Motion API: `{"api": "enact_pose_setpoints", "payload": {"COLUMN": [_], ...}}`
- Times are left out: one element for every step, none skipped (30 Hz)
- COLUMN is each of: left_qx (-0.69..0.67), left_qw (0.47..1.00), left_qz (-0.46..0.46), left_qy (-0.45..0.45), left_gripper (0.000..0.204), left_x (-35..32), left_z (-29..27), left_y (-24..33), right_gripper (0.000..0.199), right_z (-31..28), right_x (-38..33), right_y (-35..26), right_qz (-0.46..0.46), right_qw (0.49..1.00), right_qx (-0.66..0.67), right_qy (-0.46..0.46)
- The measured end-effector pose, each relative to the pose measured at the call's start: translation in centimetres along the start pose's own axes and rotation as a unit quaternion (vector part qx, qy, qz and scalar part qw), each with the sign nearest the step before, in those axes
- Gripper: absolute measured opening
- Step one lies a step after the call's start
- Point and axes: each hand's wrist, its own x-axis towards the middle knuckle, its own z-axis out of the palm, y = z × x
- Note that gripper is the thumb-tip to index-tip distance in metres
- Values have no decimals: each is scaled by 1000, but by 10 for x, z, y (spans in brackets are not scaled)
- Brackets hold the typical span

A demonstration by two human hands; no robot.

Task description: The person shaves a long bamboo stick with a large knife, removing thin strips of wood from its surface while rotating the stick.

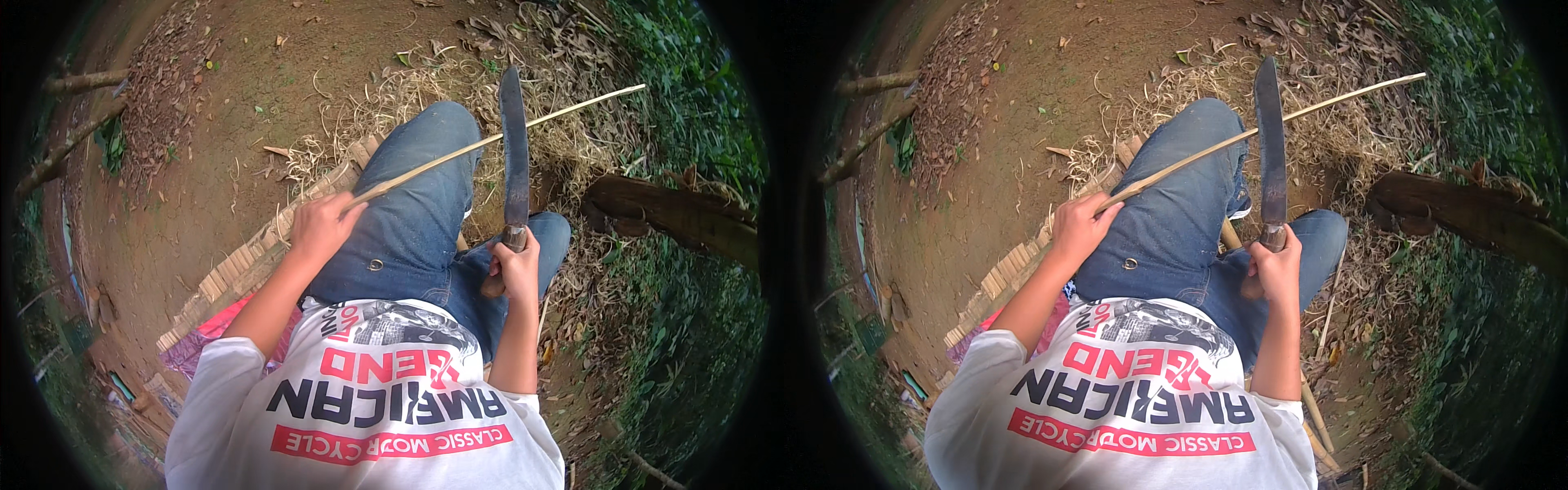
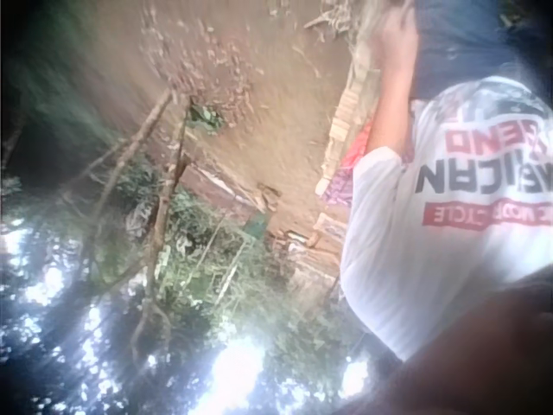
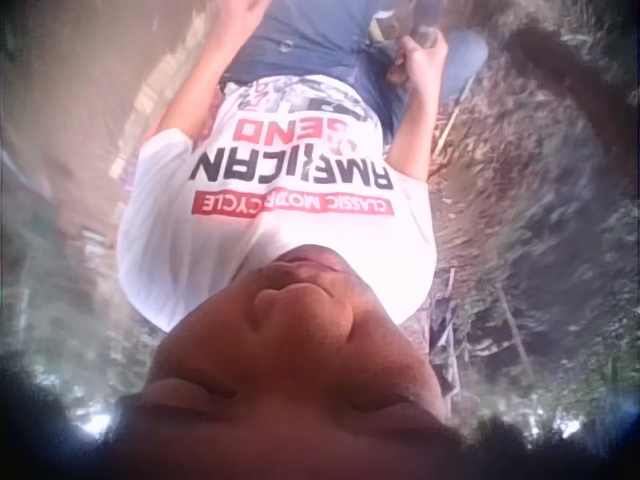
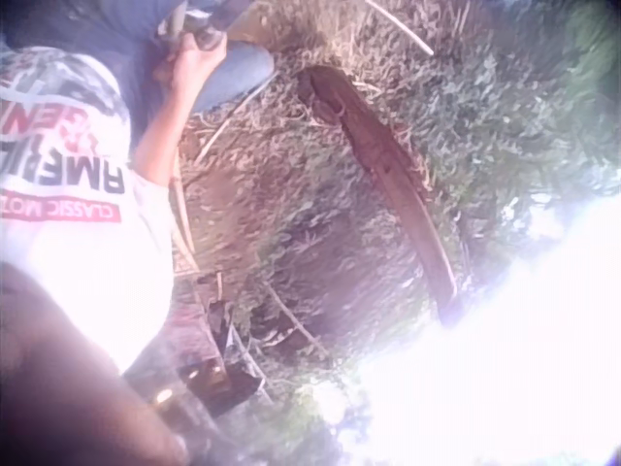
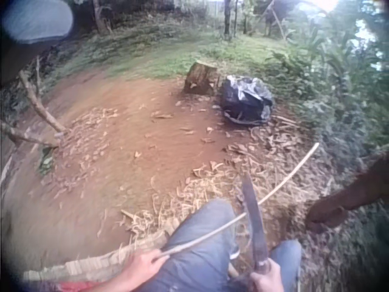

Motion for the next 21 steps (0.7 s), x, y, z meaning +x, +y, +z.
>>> {"api": "enact_pose_setpoints", "payload": {"left_qx": [3, 8, 21, 19, 17, 15, 36, 57, 79, 70, 62, 53, 48, 44, 40, 33, 25, 17, -8, -33, -58], "left_qw": [1000, 1000, 1000, 1000, 1000, 999, 997, 992, 986, 993, 998, 998, 996, 994, 991, 988, 984, 980, 979, 976, 974], "left_qz": [7, 13, 14, 18, 22, 27, 60, 92, 124, 79, 32, -15, -26, -38, -50, -56, -62, -68, -78, -85, -93], "left_qy": [8, 17, 8, 10, 13, 16, 38, 61, 84, 45, 4, -36, -65, -93, -120, -142, -164, -186, -190, -196, -201], "left_gripper": [21, 19, 16, 17, 18, 19, 21, 23, 26, 28, 29, 31, 30, 29, 28, 28, 28, 28, 27, 27, 27], "left_x": [-2, -6, -10, -14, -17, -17, -16, -14, -11, -10, -11, -11, -12, -11, -11, -9, -7, -6, -6, -4, -3], "left_z": [-2, -5, -8, -10, -13, -15, -18, -21, -24, -26, -27, -27, -25, -23, -21, -20, -20, -20, -19, -20, -20], "left_y": [-3, -6, -11, -15, -19, -22, -24, -26, -27, -24, -20, -16, -15, -13, -10, -7, -4, -2, -1, 1, 4], "right_gripper": [19, 19, 18, 17, 17, 17, 15, 14, 14, 14, 14, 14, 15, 17, 18, 19, 19, 21, 22, 24, 27], "right_z": [-4, -7, -9, -12, -16, -17, -17, -15, -12, -7, -2, 4, 11, 18, 22, 26, 34, 39, 44, 48, 51], "right_x": [2, 4, 5, 7, 10, 12, 13, 13, 13, 12, 12, 12, 11, 8, 9, 11, 4, 2, 2, 1, 1], "right_y": [0, -1, -2, -3, -5, -6, -5, -6, -8, -9, -7, -5, -3, -5, 2, 9, 0, 1, 5, 8, 7], "right_qz": [-6, -11, -18, -27, -37, -47, -67, -84, -102, -119, -129, -139, -149, -149, -180, -211, -203, -212, -242, -271, -307], "right_qw": [1000, 1000, 999, 999, 998, 997, 995, 992, 989, 986, 984, 982, 980, 978, 966, 950, 947, 941, 935, 928, 909], "right_qx": [2, 5, 13, 3, -7, -18, -34, -45, -56, -68, -74, -80, -87, -113, -163, -212, -237, -257, -256, -255, -281], "right_qy": [11, 20, 27, 35, 44, 52, 71, 80, 90, 99, 98, 97, 96, 92, 88, 84, 71, 54, 36, 20, 6]}}
